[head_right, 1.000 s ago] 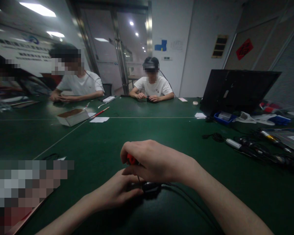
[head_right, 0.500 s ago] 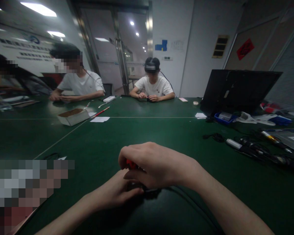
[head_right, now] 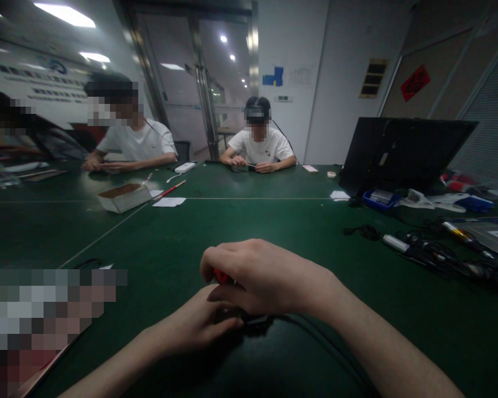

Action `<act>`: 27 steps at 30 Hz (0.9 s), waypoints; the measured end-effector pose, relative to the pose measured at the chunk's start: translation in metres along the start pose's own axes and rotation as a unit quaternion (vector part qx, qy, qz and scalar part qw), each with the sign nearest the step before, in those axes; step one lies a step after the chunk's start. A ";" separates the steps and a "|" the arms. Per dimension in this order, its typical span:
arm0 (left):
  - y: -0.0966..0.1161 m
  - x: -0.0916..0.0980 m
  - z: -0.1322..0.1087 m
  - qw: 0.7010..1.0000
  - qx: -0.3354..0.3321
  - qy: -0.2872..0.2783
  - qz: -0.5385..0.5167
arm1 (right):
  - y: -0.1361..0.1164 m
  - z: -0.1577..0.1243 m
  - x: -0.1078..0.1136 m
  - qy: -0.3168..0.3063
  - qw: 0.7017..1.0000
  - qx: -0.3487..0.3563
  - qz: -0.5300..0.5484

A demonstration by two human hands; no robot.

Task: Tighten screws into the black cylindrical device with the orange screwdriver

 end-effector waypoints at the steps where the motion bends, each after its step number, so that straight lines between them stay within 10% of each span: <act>1: 0.001 0.000 0.000 1.000 -0.001 0.005 0.002 | 0.001 0.000 0.000 0.002 1.000 -0.001 -0.011; 27: -0.005 -0.009 0.000 0.986 0.023 -0.023 0.165 | -0.008 -0.004 0.004 -0.018 0.981 -0.053 -0.188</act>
Point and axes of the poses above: each hand's wrist, its own z-axis towards the middle knuckle, its own x-axis out of the back of the hand, y = z × x, the point moved 2 cm from there along z, towards the middle knuckle, and after that the axes turned 8 degrees about z, right-handed, at the moved point
